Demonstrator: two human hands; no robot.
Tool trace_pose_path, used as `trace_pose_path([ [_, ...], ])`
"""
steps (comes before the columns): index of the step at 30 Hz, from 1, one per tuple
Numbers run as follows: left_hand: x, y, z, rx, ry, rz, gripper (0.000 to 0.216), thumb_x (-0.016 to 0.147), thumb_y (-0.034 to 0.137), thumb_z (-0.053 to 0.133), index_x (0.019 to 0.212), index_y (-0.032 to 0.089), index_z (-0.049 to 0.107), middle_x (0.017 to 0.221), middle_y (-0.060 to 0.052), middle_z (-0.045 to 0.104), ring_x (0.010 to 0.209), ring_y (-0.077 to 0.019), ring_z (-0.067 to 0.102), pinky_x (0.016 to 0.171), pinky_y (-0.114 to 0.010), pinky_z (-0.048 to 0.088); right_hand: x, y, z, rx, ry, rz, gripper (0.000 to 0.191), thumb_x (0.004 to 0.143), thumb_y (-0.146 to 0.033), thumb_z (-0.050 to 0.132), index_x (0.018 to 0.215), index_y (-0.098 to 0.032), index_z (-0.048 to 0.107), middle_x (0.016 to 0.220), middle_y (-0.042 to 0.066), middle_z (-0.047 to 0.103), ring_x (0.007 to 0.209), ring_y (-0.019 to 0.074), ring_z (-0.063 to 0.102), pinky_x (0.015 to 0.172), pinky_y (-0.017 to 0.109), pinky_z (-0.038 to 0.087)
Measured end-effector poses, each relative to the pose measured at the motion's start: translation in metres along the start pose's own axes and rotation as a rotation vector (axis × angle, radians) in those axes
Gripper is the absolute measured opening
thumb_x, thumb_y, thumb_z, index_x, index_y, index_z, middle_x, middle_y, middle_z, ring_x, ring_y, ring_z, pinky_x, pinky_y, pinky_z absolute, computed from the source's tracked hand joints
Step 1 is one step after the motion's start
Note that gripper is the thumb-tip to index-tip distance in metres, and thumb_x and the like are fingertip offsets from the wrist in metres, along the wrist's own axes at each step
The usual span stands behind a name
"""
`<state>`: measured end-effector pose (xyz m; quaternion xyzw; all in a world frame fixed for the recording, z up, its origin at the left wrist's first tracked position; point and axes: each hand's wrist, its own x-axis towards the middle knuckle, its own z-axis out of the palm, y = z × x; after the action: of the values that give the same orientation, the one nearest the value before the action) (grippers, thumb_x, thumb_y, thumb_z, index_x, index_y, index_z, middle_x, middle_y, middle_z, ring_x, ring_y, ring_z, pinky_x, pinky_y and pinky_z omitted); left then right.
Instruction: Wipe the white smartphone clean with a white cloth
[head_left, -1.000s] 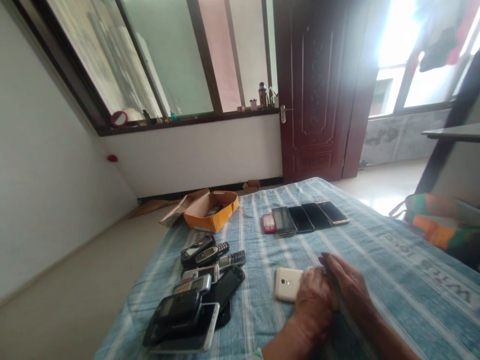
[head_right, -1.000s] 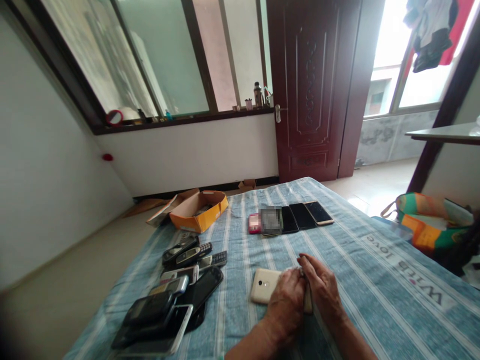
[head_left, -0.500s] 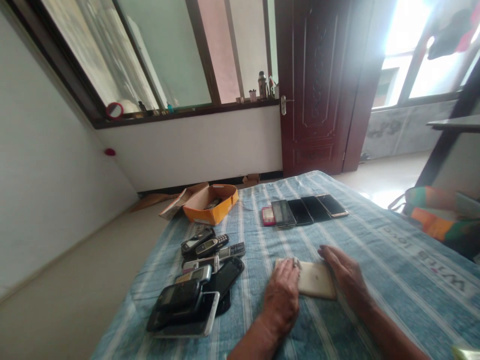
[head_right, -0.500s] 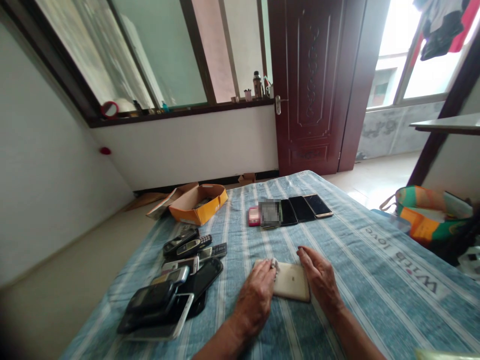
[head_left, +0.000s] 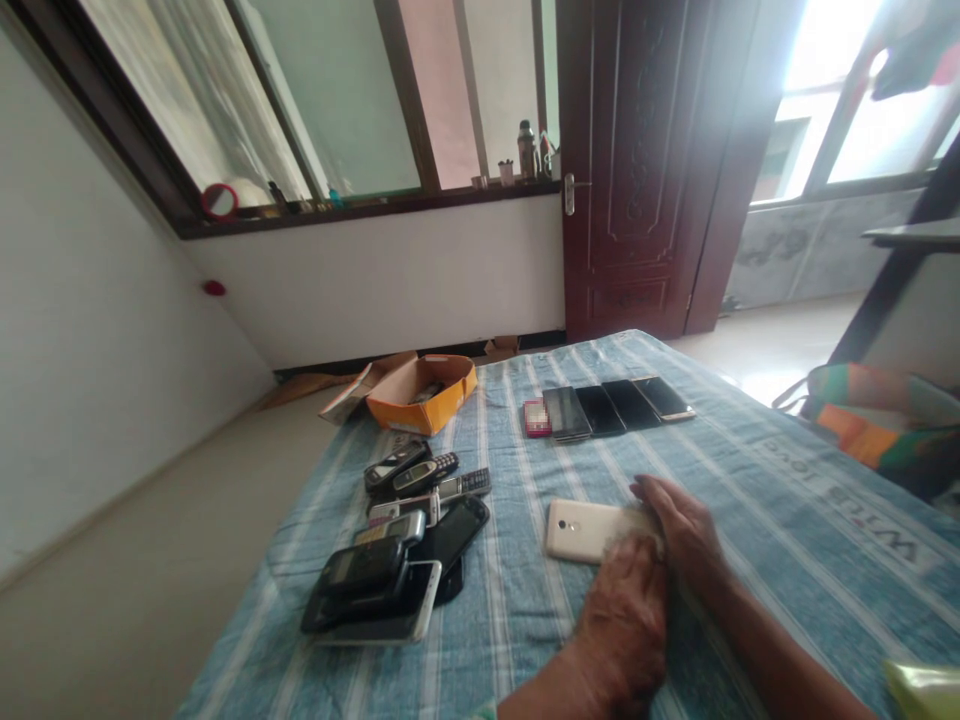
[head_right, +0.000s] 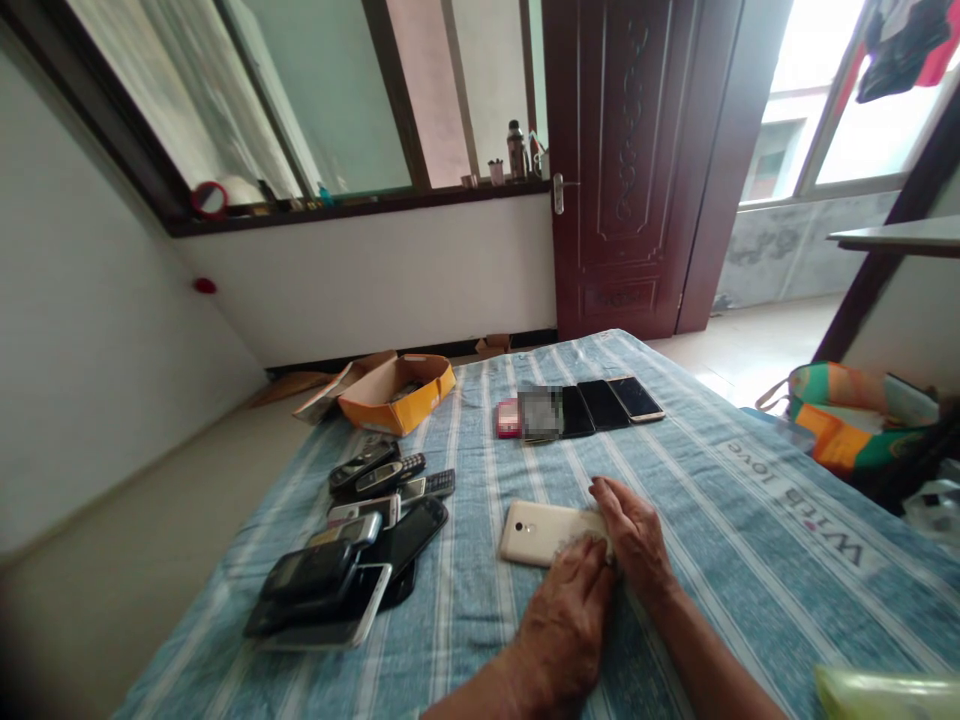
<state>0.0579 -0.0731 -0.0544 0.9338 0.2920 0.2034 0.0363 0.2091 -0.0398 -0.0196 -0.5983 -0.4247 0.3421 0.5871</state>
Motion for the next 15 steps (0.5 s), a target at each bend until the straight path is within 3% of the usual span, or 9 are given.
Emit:
trace_pose_path([
  [6,-0.012,-0.008,-0.019,0.018,0.013,0.003,0.045,0.091,0.017,0.043,0.136,0.013,0.045,0.143,-0.012,0.048,0.136,-0.0266,0.038,0.111,-0.042,0.040,0.000,0.002,-0.002,0.040,-0.001,0.021,0.053,0.077,-0.062,0.058,0.097,-0.016,0.073,0.097,0.011,0.073,0.094,0.0279,0.064,0.085,0.037,0.046],
  [15,-0.022,-0.026,-0.063,-0.091,-0.109,-0.064,0.035,0.090,0.020,0.047,0.124,0.016,0.057,0.139,-0.011,0.052,0.134,-0.0296,0.041,0.109,-0.048,0.041,0.000,-0.001,0.001,-0.004,-0.008,-0.024,0.051,0.080,-0.062,0.054,0.092,-0.016,0.073,0.093,0.010,0.074,0.088,0.0259,0.066,0.077,0.034,0.049],
])
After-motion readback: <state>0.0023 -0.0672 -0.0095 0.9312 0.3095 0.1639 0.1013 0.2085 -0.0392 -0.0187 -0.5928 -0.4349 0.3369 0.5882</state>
